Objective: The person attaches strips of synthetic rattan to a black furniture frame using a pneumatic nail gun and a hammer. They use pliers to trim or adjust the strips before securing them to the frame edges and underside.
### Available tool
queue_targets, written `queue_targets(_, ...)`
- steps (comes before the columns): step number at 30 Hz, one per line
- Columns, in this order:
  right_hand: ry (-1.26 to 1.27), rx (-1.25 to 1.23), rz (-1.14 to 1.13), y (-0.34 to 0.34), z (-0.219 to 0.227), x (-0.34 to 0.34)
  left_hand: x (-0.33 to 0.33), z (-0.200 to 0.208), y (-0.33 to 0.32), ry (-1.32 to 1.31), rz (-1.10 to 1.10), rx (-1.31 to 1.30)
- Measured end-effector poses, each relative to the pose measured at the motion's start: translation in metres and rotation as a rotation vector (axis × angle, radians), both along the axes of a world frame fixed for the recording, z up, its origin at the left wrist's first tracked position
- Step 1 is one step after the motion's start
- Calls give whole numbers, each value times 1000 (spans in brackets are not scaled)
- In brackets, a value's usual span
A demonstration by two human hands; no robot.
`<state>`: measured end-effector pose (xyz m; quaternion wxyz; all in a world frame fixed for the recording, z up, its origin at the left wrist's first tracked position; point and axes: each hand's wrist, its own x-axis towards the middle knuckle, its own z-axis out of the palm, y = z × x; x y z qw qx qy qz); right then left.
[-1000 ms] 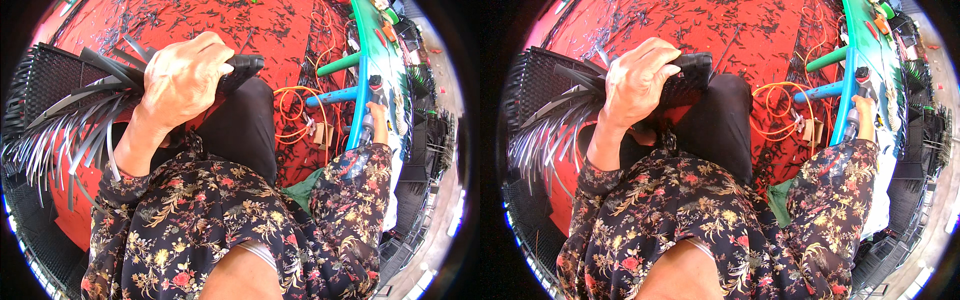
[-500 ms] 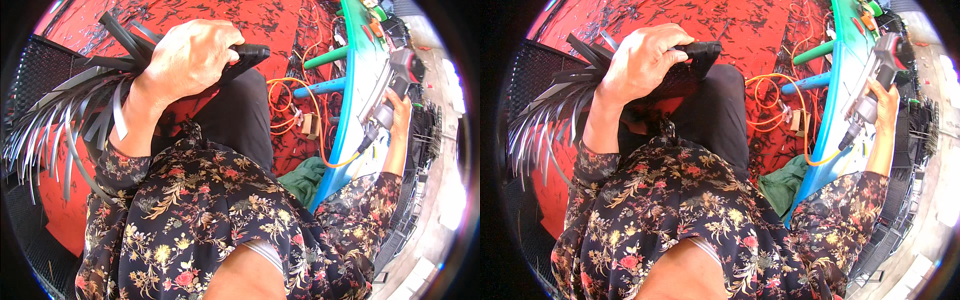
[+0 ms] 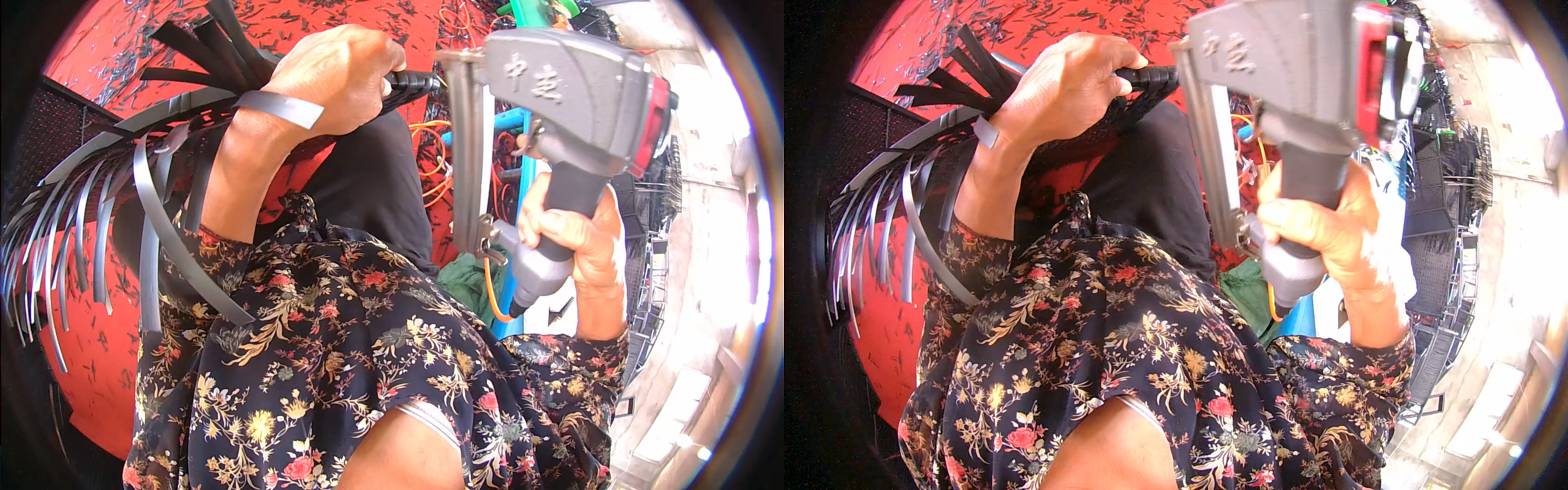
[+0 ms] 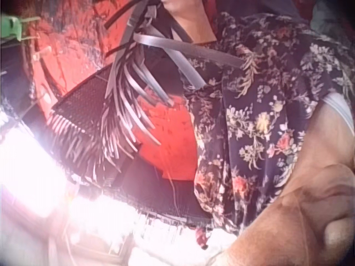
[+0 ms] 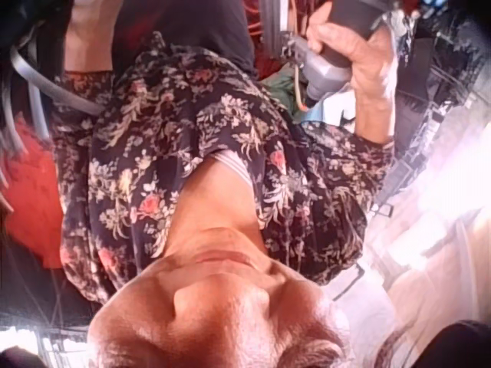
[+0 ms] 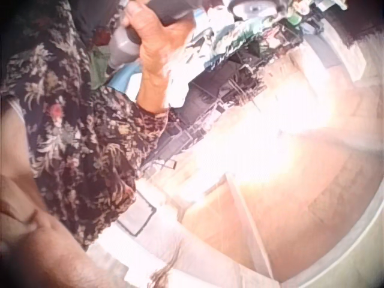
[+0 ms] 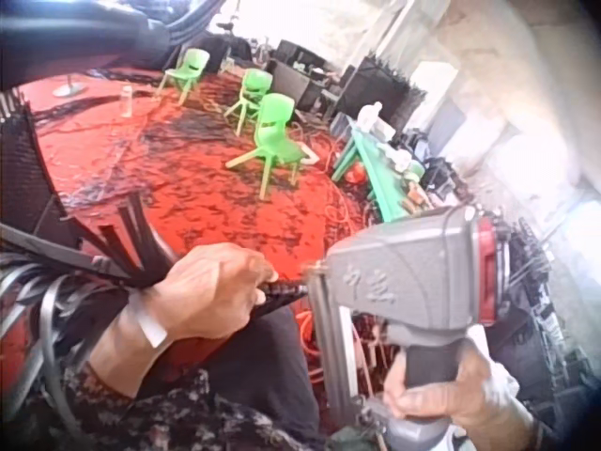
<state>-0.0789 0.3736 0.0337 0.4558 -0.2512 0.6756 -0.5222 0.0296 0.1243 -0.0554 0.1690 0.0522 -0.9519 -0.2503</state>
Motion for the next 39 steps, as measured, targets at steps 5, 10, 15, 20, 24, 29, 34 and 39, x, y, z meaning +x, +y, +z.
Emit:
queue_targets(5, -40, 0, 48, 0, -5, 7, -5, 0, 11, 1, 46, -100)
queue_targets(10, -56, 17, 48, 3, -10, 7, -11, -6, 14, 69, 33, -111)
queue_targets(15, -47, 57, 40, 3, -11, 11, -12, 0, 15, -29, 36, -131)
queue_targets(20, -55, 67, 55, 2, -11, 8, -13, 0, 16, -43, 51, -145)
queue_targets(24, -61, 115, 55, 2, -8, 8, -14, 4, 18, -89, 35, -164)
queue_targets(29, -109, 92, 107, 1, -10, -5, -18, -1, 17, -51, 20, -139)
queue_targets(34, -105, 125, 111, -1, -11, -12, -24, -9, 16, -15, 27, -48)
queue_targets(39, -132, 84, 80, 3, -15, -14, -27, -8, 15, -113, 45, -20)
